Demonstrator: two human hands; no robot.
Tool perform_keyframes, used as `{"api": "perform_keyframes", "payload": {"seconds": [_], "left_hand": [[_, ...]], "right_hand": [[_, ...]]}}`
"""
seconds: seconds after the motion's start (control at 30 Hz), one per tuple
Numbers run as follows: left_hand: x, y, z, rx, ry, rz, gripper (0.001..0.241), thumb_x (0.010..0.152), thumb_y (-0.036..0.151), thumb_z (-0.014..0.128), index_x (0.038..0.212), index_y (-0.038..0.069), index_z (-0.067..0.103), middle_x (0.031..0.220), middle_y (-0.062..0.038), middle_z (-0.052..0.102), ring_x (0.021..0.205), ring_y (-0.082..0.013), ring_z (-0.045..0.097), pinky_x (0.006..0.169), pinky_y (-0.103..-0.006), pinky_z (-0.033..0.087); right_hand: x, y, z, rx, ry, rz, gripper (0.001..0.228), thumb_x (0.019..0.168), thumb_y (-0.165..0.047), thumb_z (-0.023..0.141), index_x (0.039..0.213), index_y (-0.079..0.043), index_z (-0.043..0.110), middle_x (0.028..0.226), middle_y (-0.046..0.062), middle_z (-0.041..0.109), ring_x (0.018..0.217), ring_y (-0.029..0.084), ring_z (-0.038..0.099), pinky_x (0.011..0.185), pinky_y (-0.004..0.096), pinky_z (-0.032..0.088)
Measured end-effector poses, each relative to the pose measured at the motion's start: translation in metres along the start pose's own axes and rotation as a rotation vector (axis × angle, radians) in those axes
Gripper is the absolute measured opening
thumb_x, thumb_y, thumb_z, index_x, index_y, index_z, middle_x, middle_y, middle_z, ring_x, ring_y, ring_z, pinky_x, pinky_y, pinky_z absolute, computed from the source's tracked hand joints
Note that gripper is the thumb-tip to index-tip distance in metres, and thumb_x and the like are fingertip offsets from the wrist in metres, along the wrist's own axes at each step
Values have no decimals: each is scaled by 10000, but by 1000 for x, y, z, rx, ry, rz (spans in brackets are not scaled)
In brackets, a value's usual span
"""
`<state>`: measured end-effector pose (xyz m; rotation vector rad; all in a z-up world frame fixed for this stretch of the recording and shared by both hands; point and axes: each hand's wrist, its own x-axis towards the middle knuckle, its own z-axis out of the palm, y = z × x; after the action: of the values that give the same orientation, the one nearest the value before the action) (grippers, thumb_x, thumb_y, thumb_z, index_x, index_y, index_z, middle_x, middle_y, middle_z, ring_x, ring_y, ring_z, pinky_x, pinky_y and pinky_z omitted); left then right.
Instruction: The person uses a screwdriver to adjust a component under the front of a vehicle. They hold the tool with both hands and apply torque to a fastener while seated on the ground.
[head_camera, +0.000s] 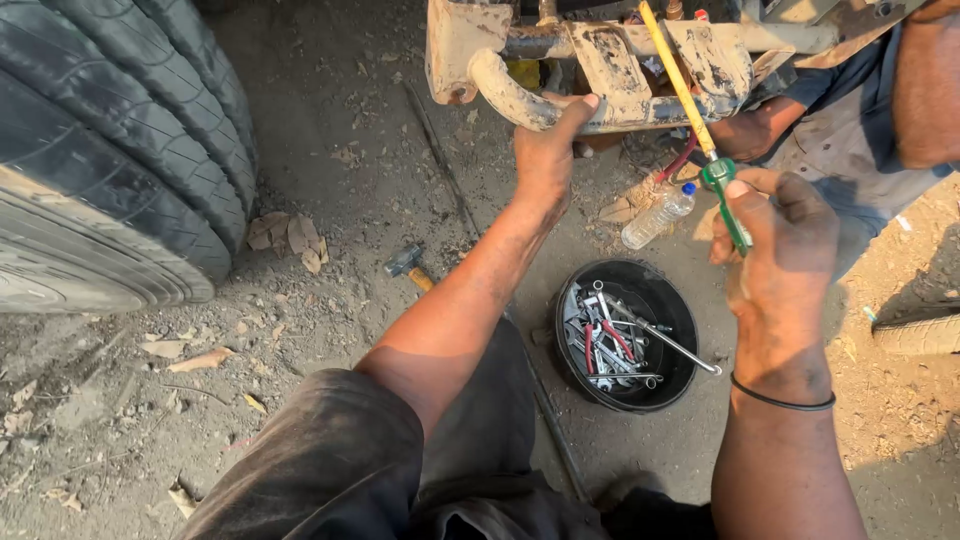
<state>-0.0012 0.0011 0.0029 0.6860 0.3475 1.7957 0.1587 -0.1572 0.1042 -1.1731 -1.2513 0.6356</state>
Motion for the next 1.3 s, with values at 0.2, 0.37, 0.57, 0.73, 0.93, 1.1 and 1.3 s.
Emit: {"api": "perform_keyframes", "payload": {"seconds": [0.2,0.37,0.57,0.73,0.93,1.1,1.3], "left_hand": [[-2,-1,-3,-21,-32,-43,275,861,210,788,1004,0,682,917,-106,721,753,-146,644,557,-284,494],[-1,-2,-2,-17,-36,-52,292,870,207,783,1028,-6,661,936,-129,713,767,-163,650,568,-291,502],[-3,2,-3,-9,-45,-69,294,878,217,773,1041,-5,669,957,-138,707,805,-160,643,590,-290,507],[-2,0,-8,12,-73,-45,288,878,211,777,1036,-9,680,958,-147,713,802,-159,636,594,-287,493],[1,-1,-9,10,-80,-43,289,874,211,780,1029,5,649,950,-144,701,795,-163,648,599,-294,516],[0,-5,-9,1,-70,-28,282,880,201,774,1032,-12,667,949,-141,698,797,-157,636,597,-297,514],[1,-7,-9,-21,-81,-9,288,885,200,773,1029,-22,659,943,-142,696,788,-157,634,579,-291,511]], "right_hand": [[-4,-9,-2,49,32,96,149,992,-62,706,1105,22,661,788,66,630,599,123,577,516,266,462],[-17,-17,8,-176,-53,-122,335,912,6,718,1228,1,607,875,39,667,657,97,569,559,288,451],[-39,-34,30,-1192,42,-782,258,1014,-52,777,1215,-3,623,911,152,667,786,299,655,757,405,511],[-43,-49,41,-1369,11,-841,279,961,-94,757,1175,21,620,910,162,663,779,314,682,696,410,527],[-31,-78,42,-1549,-1,-859,239,979,-85,739,1167,29,647,842,178,651,608,325,647,511,418,486],[-28,-88,45,-1639,-28,-835,354,936,-229,790,1136,27,647,761,163,655,573,310,668,471,398,495],[-27,-82,47,-1670,-47,-744,359,952,-275,806,1112,-8,629,789,156,663,614,308,691,502,403,520]]}}
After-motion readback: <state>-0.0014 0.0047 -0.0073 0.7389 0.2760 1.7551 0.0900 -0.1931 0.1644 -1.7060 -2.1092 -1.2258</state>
